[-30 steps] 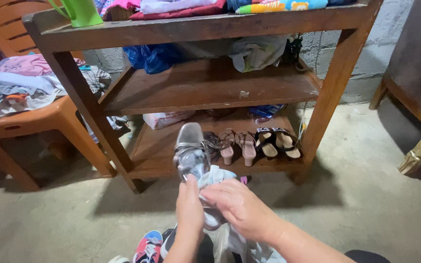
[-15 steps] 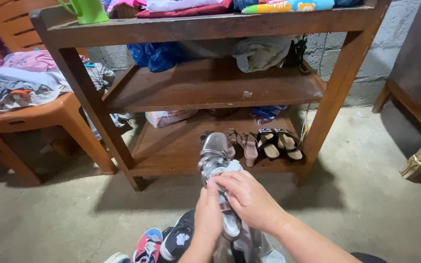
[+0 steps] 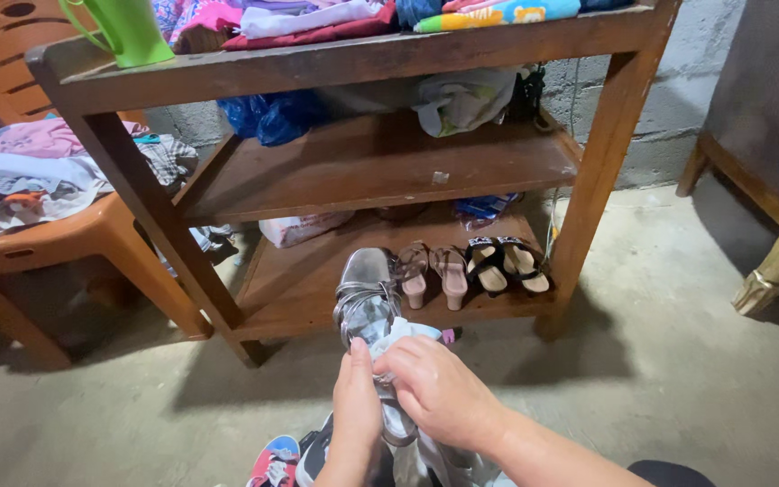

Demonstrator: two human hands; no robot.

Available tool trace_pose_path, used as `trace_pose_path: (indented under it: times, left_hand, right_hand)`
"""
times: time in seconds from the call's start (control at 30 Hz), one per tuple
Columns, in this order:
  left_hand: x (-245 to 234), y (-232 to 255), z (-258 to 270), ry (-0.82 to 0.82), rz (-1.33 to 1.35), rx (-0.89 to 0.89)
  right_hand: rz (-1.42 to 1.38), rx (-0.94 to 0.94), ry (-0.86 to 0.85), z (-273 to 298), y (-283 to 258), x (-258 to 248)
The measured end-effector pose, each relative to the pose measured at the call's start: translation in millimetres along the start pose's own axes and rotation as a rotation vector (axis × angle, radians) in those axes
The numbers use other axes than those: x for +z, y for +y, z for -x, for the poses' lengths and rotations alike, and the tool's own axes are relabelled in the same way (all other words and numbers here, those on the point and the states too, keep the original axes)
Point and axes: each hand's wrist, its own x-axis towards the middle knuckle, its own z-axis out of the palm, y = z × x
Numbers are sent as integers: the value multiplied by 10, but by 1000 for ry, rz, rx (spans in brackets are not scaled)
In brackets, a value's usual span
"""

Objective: The person wipes a silver high-heeled shoe with a white cloth, then wipes a red and blue sneaker. The shoes are handled one at a time and placed back on a wooden shelf.

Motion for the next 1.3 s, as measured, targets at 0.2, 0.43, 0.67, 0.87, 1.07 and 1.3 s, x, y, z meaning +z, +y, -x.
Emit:
trace_pose_path:
  times: [0.2,0.43,0.67,0.87,1.07,1.3]
  left_hand:
    - [98,-24,90,52,-205,84]
    - [252,70,337,-19,-539,21]
    - [200,182,333,-36,-466,29]
    - [184,155,311,-45,-500,22]
    - [205,121,298,-65,-477,-9]
    - [178,130,329,-110,-341,2]
  right_hand:
    - [-26,-1,84,18,92,49]
    - [27,182,145,-4,287,95]
    - [54,88,103,-12,309,84]
    - [61,125,80,-3,265,97]
    - [70,132,87,-7,291,91]
    - [39,195,78,-13,194,32]
